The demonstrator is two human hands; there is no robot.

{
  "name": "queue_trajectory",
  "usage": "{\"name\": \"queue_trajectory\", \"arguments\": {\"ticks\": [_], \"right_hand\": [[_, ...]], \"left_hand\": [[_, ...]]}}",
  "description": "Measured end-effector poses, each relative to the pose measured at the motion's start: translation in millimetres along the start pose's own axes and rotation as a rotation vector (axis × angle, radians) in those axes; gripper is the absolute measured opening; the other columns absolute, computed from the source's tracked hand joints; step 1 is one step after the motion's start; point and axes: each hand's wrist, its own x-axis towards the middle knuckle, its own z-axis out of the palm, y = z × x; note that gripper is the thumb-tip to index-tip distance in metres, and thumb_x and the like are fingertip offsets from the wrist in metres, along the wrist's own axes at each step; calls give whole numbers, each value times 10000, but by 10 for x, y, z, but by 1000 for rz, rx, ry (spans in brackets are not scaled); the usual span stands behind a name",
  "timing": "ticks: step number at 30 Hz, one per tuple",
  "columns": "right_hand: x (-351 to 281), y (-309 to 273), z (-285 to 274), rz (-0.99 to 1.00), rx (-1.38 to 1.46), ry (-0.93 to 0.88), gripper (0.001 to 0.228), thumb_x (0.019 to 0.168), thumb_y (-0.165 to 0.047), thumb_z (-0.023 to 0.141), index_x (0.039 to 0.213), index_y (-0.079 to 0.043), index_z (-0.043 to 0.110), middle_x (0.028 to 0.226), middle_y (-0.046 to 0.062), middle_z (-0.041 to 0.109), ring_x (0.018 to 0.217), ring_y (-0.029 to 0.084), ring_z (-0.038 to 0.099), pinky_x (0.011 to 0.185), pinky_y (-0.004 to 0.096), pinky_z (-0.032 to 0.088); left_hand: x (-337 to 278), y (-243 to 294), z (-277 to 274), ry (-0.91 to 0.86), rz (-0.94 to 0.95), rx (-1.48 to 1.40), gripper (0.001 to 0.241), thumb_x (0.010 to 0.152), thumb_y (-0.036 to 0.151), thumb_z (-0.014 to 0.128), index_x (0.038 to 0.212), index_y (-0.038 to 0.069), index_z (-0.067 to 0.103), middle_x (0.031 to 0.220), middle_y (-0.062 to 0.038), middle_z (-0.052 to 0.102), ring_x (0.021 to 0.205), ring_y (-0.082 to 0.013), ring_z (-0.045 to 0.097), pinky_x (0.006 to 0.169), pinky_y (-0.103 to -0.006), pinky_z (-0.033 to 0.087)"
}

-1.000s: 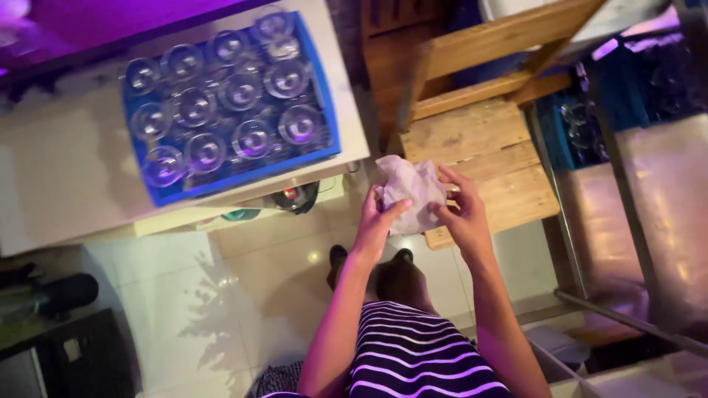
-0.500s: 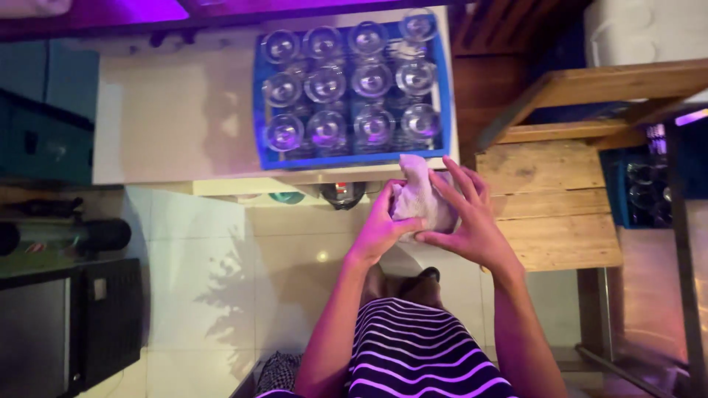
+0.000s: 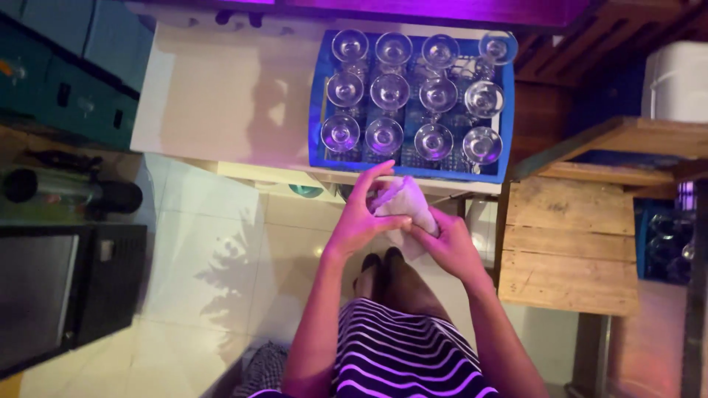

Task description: Polishing wine glasses with a cloth and organizing them into a storage crate in a bar prep area.

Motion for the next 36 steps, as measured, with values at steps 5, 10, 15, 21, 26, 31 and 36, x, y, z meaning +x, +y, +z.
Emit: {"name": "queue_trajectory", "arguments": {"ticks": [5, 10, 15, 21, 26, 31, 36], "right_hand": [[195, -127, -182, -152, -75, -170, 368, 860, -210, 768, 1168, -17, 712, 985, 88, 753, 894, 111, 686, 796, 299, 567], [388, -321, -36, 30, 36, -131, 469, 824, -177, 830, 1257, -54, 698, 1096, 77, 750, 986, 128, 660, 868, 286, 550], [584, -490, 381, 103, 388, -176, 684, 781, -80, 794, 1404, -121, 513, 1162, 23, 696, 1066, 138, 672, 890, 300, 568], [955, -367, 1281, 12, 549, -26, 572, 933, -62, 714, 1470, -44, 519, 1231, 60, 704, 1127, 169, 659, 957, 306, 551], [1335, -512, 2204, -128, 525, 50, 676, 966, -47, 692, 1553, -44, 358, 1304, 151, 637, 1183, 202, 632, 1004, 320, 526], [1882, -248, 3052, -133, 414, 236, 776, 924, -82, 705, 1576, -28, 286, 1484, 187, 523, 1213, 236, 631, 935, 330, 559], [2370, -84, 3323, 0, -23, 413, 823, 951, -230, 726, 1608, -43, 267, 1509, 276, 485, 1332, 368, 582, 1004, 387, 572]], "left_hand": [[-17, -121, -49, -125, -108, -214, 890, 687, 176, 940, 1465, 124, 509, 1335, -19, 593, 1220, -147, 578, 1049, -312, 489], [-40, -437, -216, 79, -177, -241, 604, 753, 185, 934, 1261, 79, 623, 1147, -27, 660, 1079, -151, 639, 948, -323, 556], [-61, -397, -597, 378, -153, -327, 503, 786, 163, 893, 1181, 63, 597, 1056, -21, 689, 971, -135, 671, 853, -291, 581], [-11, -420, -1505, 367, -176, -275, 575, 809, 180, 875, 1291, 39, 594, 1106, -24, 677, 998, -133, 653, 851, -301, 560], [136, -589, -2384, 291, -178, -325, 593, 849, 230, 826, 1349, 40, 572, 1192, -34, 684, 1097, -142, 661, 965, -312, 543], [468, -1207, -2988, 359, -188, -253, 526, 892, 247, 803, 1319, 20, 597, 1189, -59, 697, 1092, -144, 659, 972, -314, 537], [912, -1861, -3215, 312, -234, -169, 603, 919, 311, 791, 1383, -19, 594, 1241, -170, 683, 1121, -257, 643, 1001, -408, 521]]}}
